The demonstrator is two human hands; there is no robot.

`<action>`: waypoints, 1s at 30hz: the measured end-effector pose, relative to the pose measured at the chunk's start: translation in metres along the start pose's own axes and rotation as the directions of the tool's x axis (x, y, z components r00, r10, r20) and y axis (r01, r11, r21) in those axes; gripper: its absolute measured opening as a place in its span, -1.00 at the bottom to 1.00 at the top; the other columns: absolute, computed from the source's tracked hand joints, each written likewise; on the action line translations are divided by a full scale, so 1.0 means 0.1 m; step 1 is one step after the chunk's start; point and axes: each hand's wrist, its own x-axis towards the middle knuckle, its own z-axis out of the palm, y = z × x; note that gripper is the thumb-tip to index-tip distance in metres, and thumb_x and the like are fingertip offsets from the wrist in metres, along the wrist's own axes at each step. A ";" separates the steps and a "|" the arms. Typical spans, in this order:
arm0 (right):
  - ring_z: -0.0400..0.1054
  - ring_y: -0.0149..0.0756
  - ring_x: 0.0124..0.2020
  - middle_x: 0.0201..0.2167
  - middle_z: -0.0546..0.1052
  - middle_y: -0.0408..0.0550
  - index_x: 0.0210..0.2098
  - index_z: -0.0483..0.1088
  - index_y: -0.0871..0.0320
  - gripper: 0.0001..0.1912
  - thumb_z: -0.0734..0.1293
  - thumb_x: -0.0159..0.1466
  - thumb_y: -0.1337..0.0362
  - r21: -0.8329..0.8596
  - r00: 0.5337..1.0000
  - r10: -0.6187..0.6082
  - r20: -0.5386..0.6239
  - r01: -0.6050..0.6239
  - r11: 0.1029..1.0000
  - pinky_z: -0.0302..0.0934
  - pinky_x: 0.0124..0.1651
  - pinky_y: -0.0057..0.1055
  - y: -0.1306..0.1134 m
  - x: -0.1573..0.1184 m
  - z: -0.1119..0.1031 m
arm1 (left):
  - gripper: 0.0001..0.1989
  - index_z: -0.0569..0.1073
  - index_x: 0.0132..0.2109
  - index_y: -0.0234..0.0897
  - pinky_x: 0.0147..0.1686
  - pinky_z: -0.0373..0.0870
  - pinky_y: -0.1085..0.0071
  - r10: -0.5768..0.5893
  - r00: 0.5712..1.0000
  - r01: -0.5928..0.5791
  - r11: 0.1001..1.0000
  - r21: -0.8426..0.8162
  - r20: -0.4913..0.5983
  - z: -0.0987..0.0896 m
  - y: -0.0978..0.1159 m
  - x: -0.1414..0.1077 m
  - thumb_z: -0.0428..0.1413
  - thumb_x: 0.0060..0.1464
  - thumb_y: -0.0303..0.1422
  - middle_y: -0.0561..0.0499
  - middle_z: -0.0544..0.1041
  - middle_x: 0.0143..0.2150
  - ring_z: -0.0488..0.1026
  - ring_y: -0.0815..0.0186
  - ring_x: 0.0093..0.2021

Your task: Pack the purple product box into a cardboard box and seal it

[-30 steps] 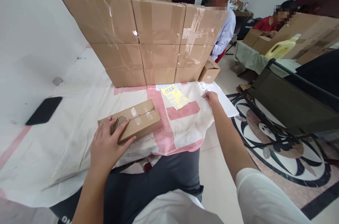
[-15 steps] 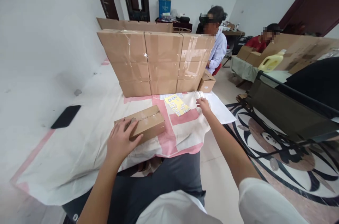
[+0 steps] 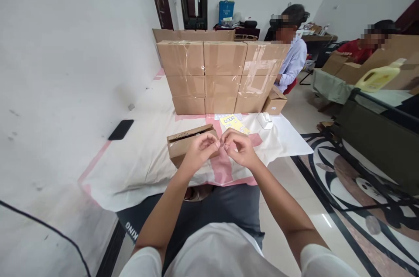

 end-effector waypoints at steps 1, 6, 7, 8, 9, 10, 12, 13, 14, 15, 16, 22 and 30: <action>0.37 -0.30 -0.29 -0.35 0.45 -0.09 -0.39 0.33 0.10 -0.83 0.34 0.34 0.37 -0.017 1.000 -0.011 0.013 0.011 1.000 0.25 -0.20 -0.30 -0.01 0.00 0.03 | -0.80 0.46 -0.32 -0.24 -0.23 0.42 0.38 -0.005 1.000 0.004 1.000 -0.005 -0.006 -0.02 -0.02 -0.01 0.22 0.15 -0.21 0.04 0.50 -0.37 0.48 0.31 -0.31; 0.38 -0.30 -0.26 -0.30 0.45 -0.07 -0.41 0.33 0.11 -0.86 0.33 0.30 0.36 -0.082 1.000 0.005 0.020 -0.003 0.997 0.27 -0.20 -0.32 0.02 0.00 0.15 | -0.80 0.45 -0.35 -0.24 -0.30 0.36 0.42 0.041 0.993 -0.034 0.997 0.067 -0.112 -0.10 -0.14 -0.09 0.19 0.15 -0.22 0.07 0.46 -0.40 0.40 0.35 -0.37; 0.37 -0.31 -0.29 -0.33 0.45 -0.08 -0.42 0.33 0.11 -0.85 0.33 0.29 0.34 -0.100 0.999 0.035 0.006 -0.035 0.994 0.26 -0.21 -0.33 0.04 -0.01 0.19 | -0.79 0.44 -0.34 -0.23 -0.33 0.33 0.43 0.056 0.987 -0.043 0.995 0.091 -0.147 -0.11 -0.16 -0.10 0.18 0.18 -0.21 0.08 0.45 -0.41 0.38 0.37 -0.39; 0.35 -0.32 -0.34 -0.39 0.44 -0.11 -0.45 0.32 0.11 -0.83 0.34 0.28 0.32 -0.117 0.996 0.089 -0.022 -0.091 0.989 0.23 -0.26 -0.36 0.07 -0.03 0.24 | -0.79 0.44 -0.33 -0.23 -0.34 0.30 0.43 0.074 0.981 -0.053 0.992 0.118 -0.181 -0.11 -0.18 -0.12 0.16 0.20 -0.21 0.09 0.44 -0.40 0.35 0.37 -0.40; 0.30 -0.35 -0.42 -0.47 0.41 -0.15 -0.48 0.30 0.11 -0.80 0.35 0.27 0.30 -0.125 0.984 0.166 -0.062 -0.173 0.977 0.18 -0.33 -0.38 0.11 -0.05 0.30 | -0.79 0.43 -0.32 -0.23 -0.35 0.29 0.43 0.094 0.973 -0.063 0.987 0.148 -0.210 -0.11 -0.19 -0.13 0.15 0.22 -0.20 0.09 0.43 -0.40 0.33 0.38 -0.40; 0.22 -0.38 -0.50 -0.55 0.35 -0.19 -0.51 0.28 0.10 -0.76 0.36 0.26 0.27 -0.116 0.960 0.260 -0.107 -0.271 0.955 0.11 -0.40 -0.41 0.15 -0.08 0.36 | -0.79 0.43 -0.32 -0.22 -0.34 0.28 0.43 0.115 0.966 -0.075 0.981 0.179 -0.230 -0.12 -0.21 -0.15 0.15 0.23 -0.20 0.09 0.43 -0.39 0.33 0.37 -0.40; 0.08 -0.41 -0.60 -0.65 0.23 -0.25 -0.56 0.21 0.08 -0.67 0.35 0.27 0.18 -0.066 0.875 0.449 -0.179 -0.466 0.882 -0.03 -0.49 -0.42 0.25 -0.16 0.48 | -0.79 0.43 -0.32 -0.21 -0.29 0.30 0.40 0.164 0.948 -0.099 0.966 0.239 -0.271 -0.17 -0.22 -0.19 0.17 0.21 -0.20 0.08 0.43 -0.38 0.33 0.35 -0.37; 0.06 -0.40 -0.61 -0.67 0.21 -0.24 -0.58 0.19 0.07 -0.62 0.36 0.26 0.13 -0.070 0.830 0.519 -0.204 -0.541 0.838 -0.06 -0.51 -0.41 0.31 -0.19 0.52 | -0.78 0.41 -0.32 -0.20 -0.26 0.31 0.39 0.194 0.931 -0.111 0.958 0.265 -0.310 -0.23 -0.21 -0.21 0.16 0.22 -0.18 0.08 0.41 -0.38 0.34 0.34 -0.35; 0.07 -0.39 -0.62 -0.69 0.22 -0.23 -0.61 0.17 0.07 -0.59 0.37 0.25 0.10 -0.113 0.793 0.565 -0.228 -0.598 0.794 -0.06 -0.50 -0.39 0.35 -0.21 0.54 | -0.77 0.38 -0.31 -0.19 -0.23 0.31 0.38 0.224 0.904 -0.120 0.950 0.287 -0.363 -0.30 -0.20 -0.23 0.11 0.25 -0.17 0.07 0.39 -0.37 0.33 0.32 -0.33; 0.09 -0.36 -0.61 -0.70 0.23 -0.21 -0.64 0.15 0.06 -0.56 0.39 0.23 0.09 -0.198 0.768 0.585 -0.262 -0.636 0.746 -0.05 -0.48 -0.37 0.39 -0.22 0.54 | -0.76 0.34 -0.30 -0.17 -0.22 0.31 0.37 0.253 0.870 -0.125 0.944 0.307 -0.423 -0.39 -0.17 -0.25 0.04 0.29 -0.15 0.08 0.36 -0.37 0.32 0.31 -0.32; 0.11 -0.34 -0.61 -0.71 0.23 -0.19 -0.66 0.13 0.06 -0.54 0.41 0.21 0.11 -0.307 0.759 0.575 -0.307 -0.651 0.695 -0.01 -0.45 -0.35 0.42 -0.21 0.51 | -0.76 0.31 -0.28 -0.16 -0.21 0.30 0.37 0.275 0.835 -0.125 0.938 0.324 -0.476 -0.49 -0.15 -0.26 -0.02 0.33 -0.14 0.08 0.33 -0.36 0.31 0.31 -0.31; 0.43 0.00 -0.14 -0.31 0.60 0.04 -0.33 0.44 0.06 -0.86 0.36 0.31 0.15 -0.690 0.954 0.240 -0.177 -0.294 0.661 0.13 0.15 -0.01 0.59 0.23 0.28 | -0.80 0.42 -0.30 -0.20 -0.22 0.35 0.38 0.125 0.931 0.017 0.923 0.384 -0.342 -0.94 -0.13 -0.19 0.15 0.21 -0.19 -0.01 0.54 -0.23 0.47 0.28 -0.20; 0.19 0.18 0.33 0.30 0.43 0.21 0.19 0.43 0.18 -0.56 0.29 0.39 0.15 -0.660 0.875 0.455 0.168 -0.243 0.711 0.16 0.26 0.17 1.22 0.20 0.64 | -0.80 0.41 -0.35 -0.20 -0.27 0.36 0.37 -0.109 0.959 0.204 0.906 0.371 -0.260 -0.97 -0.56 -0.01 0.27 0.03 -0.24 0.06 0.60 -0.36 0.49 0.31 -0.36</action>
